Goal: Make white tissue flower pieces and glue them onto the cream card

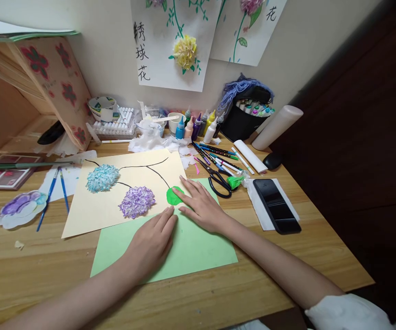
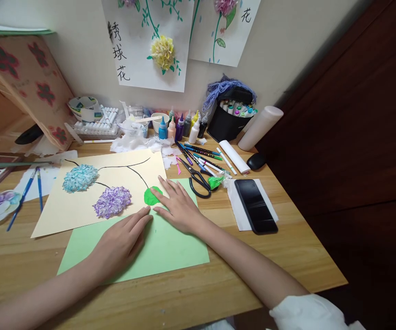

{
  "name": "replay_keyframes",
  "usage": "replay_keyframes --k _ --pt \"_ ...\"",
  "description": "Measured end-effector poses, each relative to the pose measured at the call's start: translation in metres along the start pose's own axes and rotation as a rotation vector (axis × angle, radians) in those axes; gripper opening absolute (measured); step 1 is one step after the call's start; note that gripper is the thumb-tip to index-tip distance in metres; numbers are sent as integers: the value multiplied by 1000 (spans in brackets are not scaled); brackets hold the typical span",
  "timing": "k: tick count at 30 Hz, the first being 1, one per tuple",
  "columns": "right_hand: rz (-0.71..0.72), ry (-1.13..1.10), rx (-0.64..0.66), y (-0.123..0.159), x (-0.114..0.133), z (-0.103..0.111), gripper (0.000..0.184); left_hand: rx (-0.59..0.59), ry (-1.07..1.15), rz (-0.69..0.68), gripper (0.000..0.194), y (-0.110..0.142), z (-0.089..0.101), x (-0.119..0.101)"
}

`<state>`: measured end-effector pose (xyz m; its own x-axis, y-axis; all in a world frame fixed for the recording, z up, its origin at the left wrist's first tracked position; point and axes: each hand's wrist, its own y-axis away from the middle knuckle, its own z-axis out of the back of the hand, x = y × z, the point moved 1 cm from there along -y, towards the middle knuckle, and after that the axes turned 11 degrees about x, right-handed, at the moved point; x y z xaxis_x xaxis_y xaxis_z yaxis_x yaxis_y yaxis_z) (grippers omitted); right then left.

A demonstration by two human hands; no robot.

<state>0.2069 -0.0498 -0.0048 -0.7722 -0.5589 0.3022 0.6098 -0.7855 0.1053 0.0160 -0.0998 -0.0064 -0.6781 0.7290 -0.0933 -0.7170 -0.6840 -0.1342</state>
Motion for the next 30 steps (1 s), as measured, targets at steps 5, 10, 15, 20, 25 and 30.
replay_keyframes --k 5,10,15,20,25,30 --pt "-5 -8 4 -1 -1 0 56 -8 11 -3 32 0 0 0" --pt "-43 -26 -20 -1 -2 -1 51 6 27 6 32 0 1 0" --pt "-67 -65 -55 -1 -5 -3 46 15 37 11 32 0 1 0" --pt "-65 -107 -95 0 -7 -3 47 14 26 8 31 -1 1 -1" --pt "-29 -87 -144 1 -8 -1 44 13 5 8 32 0 1 -1" --pt "-31 -20 -184 1 -5 -1 42 9 22 7 31 0 1 0"
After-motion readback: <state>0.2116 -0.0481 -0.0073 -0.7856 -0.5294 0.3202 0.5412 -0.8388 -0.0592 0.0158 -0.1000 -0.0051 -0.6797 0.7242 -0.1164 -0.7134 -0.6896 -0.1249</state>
